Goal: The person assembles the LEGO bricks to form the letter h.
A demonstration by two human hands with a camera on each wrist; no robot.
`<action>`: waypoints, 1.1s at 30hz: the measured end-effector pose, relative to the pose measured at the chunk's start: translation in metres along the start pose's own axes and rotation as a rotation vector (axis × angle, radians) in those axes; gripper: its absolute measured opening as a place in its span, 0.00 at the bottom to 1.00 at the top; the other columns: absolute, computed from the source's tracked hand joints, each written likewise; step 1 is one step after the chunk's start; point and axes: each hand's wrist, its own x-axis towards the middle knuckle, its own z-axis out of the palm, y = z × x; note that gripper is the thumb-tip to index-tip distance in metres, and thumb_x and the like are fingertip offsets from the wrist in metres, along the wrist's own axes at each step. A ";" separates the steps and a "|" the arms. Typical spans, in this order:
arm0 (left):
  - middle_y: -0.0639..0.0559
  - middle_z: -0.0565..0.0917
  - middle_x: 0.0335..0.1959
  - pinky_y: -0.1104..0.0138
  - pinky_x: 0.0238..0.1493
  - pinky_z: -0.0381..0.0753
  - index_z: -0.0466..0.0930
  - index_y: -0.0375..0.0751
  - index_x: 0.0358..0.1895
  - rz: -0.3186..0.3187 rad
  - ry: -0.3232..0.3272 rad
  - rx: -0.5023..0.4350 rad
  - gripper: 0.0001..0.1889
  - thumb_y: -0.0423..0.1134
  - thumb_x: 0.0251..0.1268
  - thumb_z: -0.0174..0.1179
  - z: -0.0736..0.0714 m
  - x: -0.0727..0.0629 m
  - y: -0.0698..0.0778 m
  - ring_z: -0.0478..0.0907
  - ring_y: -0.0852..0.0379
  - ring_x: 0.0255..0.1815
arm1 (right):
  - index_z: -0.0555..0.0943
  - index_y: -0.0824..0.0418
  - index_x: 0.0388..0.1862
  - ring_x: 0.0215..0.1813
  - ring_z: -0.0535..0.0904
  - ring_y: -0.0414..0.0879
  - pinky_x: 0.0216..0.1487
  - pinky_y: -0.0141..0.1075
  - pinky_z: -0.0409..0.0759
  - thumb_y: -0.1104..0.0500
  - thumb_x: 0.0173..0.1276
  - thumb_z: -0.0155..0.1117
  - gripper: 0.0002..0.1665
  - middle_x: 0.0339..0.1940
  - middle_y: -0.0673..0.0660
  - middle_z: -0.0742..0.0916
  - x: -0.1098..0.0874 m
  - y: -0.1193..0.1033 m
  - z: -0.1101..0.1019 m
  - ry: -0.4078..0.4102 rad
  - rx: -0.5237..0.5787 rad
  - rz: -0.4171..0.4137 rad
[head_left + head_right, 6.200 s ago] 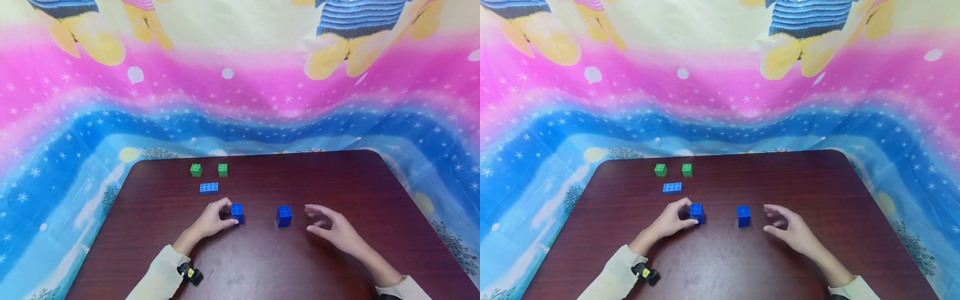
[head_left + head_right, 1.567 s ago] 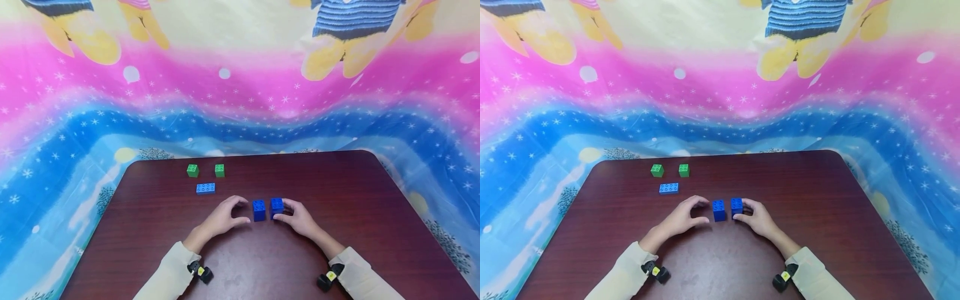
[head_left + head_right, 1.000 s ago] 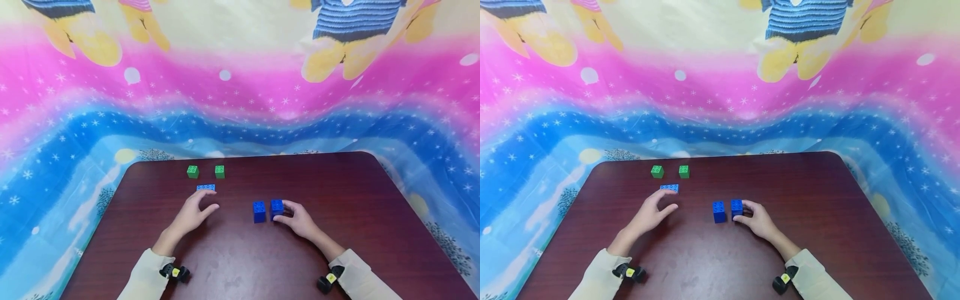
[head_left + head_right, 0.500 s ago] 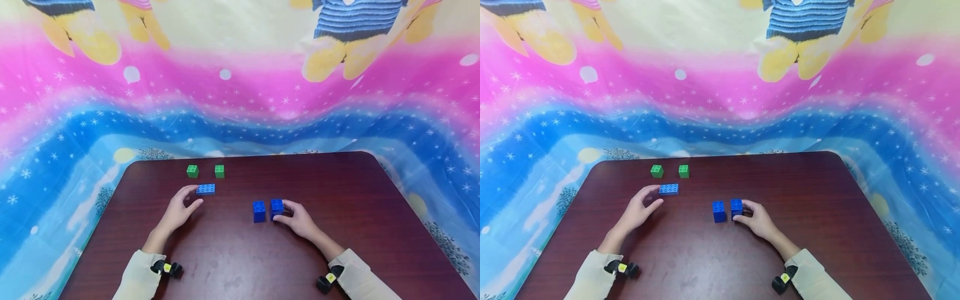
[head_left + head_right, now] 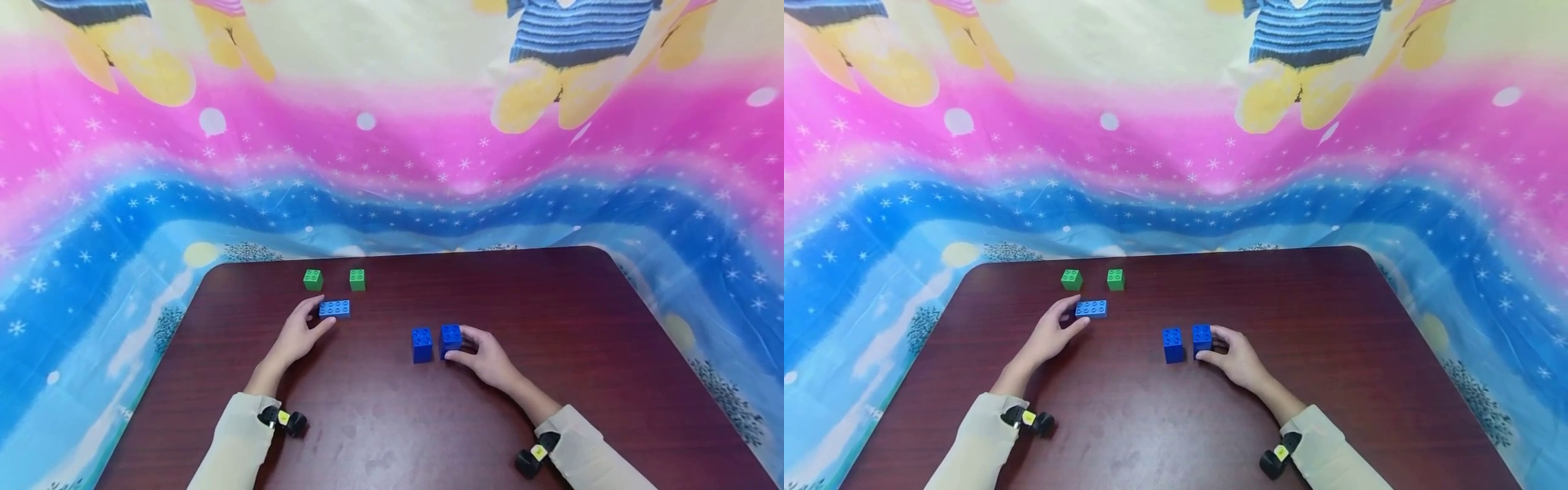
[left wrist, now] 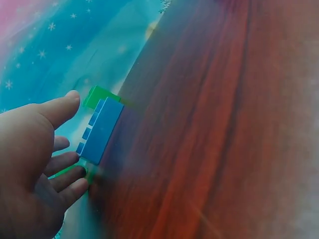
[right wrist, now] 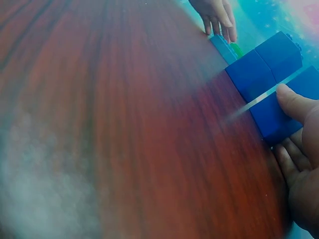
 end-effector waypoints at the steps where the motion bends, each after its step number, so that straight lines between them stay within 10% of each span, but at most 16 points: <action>1: 0.32 0.71 0.70 0.45 0.64 0.74 0.66 0.28 0.73 -0.010 -0.007 -0.008 0.34 0.41 0.70 0.67 0.000 0.001 0.000 0.69 0.37 0.70 | 0.80 0.72 0.59 0.52 0.85 0.43 0.55 0.47 0.83 0.69 0.64 0.73 0.24 0.51 0.63 0.88 0.000 0.000 0.000 0.002 0.000 0.001; 33: 0.36 0.78 0.63 0.48 0.59 0.78 0.77 0.36 0.66 -0.061 -0.005 0.058 0.25 0.36 0.67 0.69 0.003 0.017 -0.008 0.75 0.40 0.63 | 0.80 0.71 0.59 0.52 0.86 0.47 0.55 0.45 0.83 0.69 0.64 0.73 0.24 0.51 0.62 0.88 0.000 0.003 0.001 0.003 -0.007 -0.008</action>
